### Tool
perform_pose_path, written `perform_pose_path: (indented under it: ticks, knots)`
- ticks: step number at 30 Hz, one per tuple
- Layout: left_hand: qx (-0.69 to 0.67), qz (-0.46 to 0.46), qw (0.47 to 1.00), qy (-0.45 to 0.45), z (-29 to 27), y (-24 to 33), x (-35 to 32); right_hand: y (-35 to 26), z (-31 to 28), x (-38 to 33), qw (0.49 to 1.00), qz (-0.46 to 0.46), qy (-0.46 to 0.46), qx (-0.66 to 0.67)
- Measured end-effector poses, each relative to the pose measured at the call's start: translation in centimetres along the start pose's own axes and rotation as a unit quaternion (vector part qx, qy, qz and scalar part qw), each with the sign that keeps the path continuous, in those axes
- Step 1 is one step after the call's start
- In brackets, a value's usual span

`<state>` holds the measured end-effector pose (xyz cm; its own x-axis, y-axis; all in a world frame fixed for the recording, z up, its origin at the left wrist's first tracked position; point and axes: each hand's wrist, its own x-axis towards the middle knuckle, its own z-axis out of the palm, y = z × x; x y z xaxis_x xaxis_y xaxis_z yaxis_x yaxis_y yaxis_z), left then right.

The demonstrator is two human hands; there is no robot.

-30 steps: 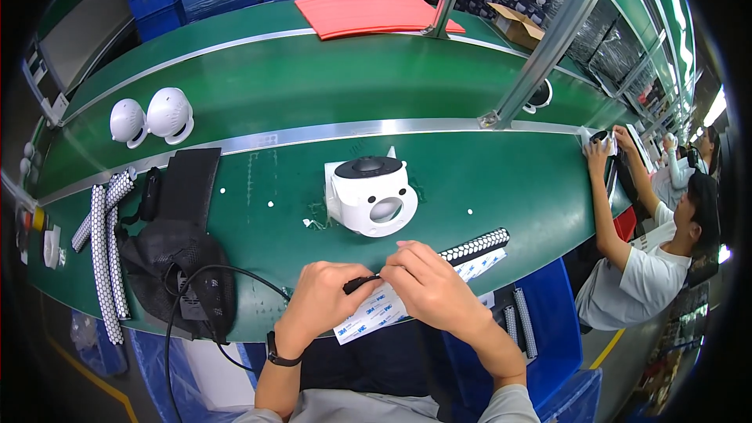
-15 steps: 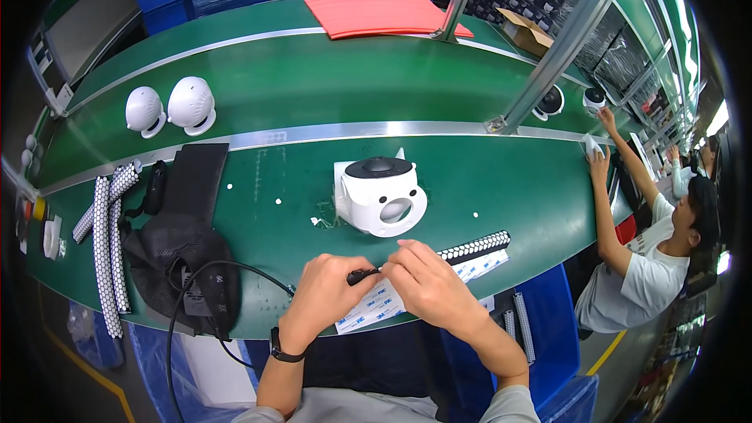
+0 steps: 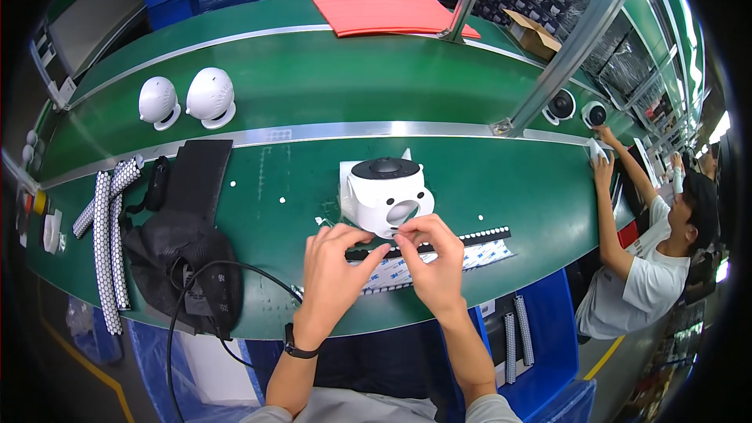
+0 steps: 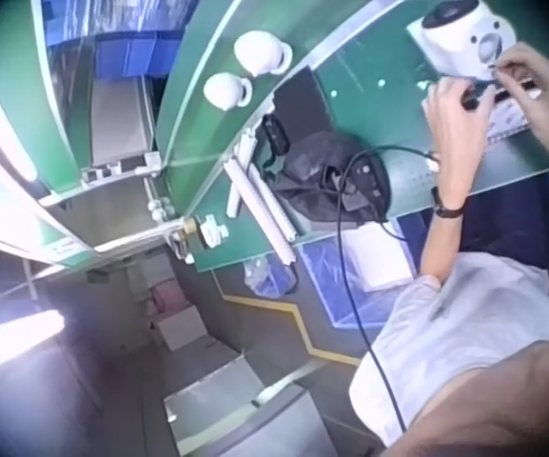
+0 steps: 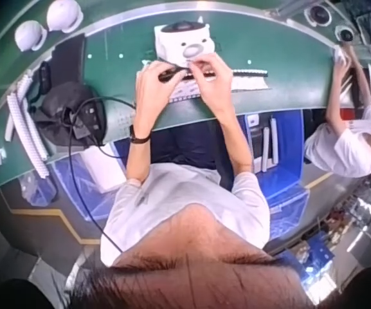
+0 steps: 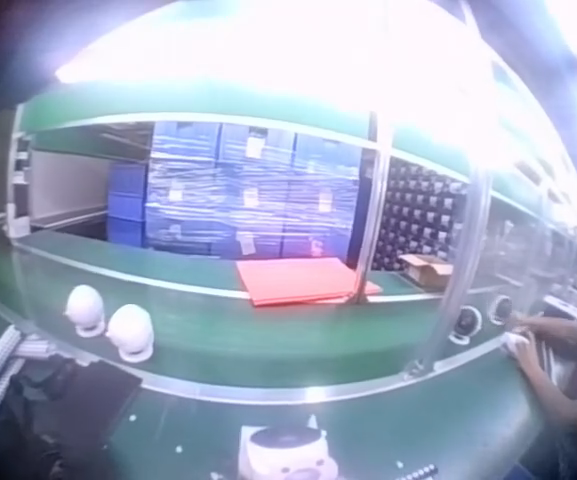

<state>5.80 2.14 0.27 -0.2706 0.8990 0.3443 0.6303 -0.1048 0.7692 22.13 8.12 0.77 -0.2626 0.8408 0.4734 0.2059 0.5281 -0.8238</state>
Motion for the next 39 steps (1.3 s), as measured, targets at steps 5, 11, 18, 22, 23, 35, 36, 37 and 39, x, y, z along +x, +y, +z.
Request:
perform_pose_path:
  ticks: [5,11,18,22,23,35,36,37,39]
  knots:
    - [-0.130,-0.057,0.990,-0.026,1.0,-0.8,0.5,0.4,1.2,-0.8,0.999,0.032,0.029,0.026]
    - [-0.171,-0.077,0.982,-0.018,1.3,-1.0,0.6,0.4,1.7,-1.0,0.999,0.010,0.051,-0.003]
    - [-0.180,-0.072,0.981,-0.014,1.1,-1.0,0.6,0.1,2.5,-1.1,0.997,0.000,0.073,-0.024]
    - [-0.175,-0.063,0.983,-0.008,1.1,-1.0,0.5,0.1,2.9,-1.2,0.996,-0.015,0.077,-0.039]
    - [-0.171,-0.059,0.984,-0.007,1.0,-1.0,0.5,0.2,2.9,-1.3,0.995,-0.028,0.081,-0.050]
    - [-0.162,-0.043,0.986,-0.001,1.0,-1.1,0.6,0.6,3.7,-1.3,0.985,-0.098,0.097,-0.108]
    - [-0.161,-0.043,0.986,0.001,1.0,-1.1,0.6,0.6,3.8,-1.3,0.983,-0.102,0.097,-0.115]
    - [-0.161,-0.043,0.986,0.001,0.9,-1.1,0.6,0.6,3.8,-1.3,0.983,-0.102,0.098,-0.115]
    - [-0.165,-0.051,0.985,-0.002,0.8,-1.1,0.6,0.7,3.8,-1.4,0.981,-0.104,0.097,-0.129]
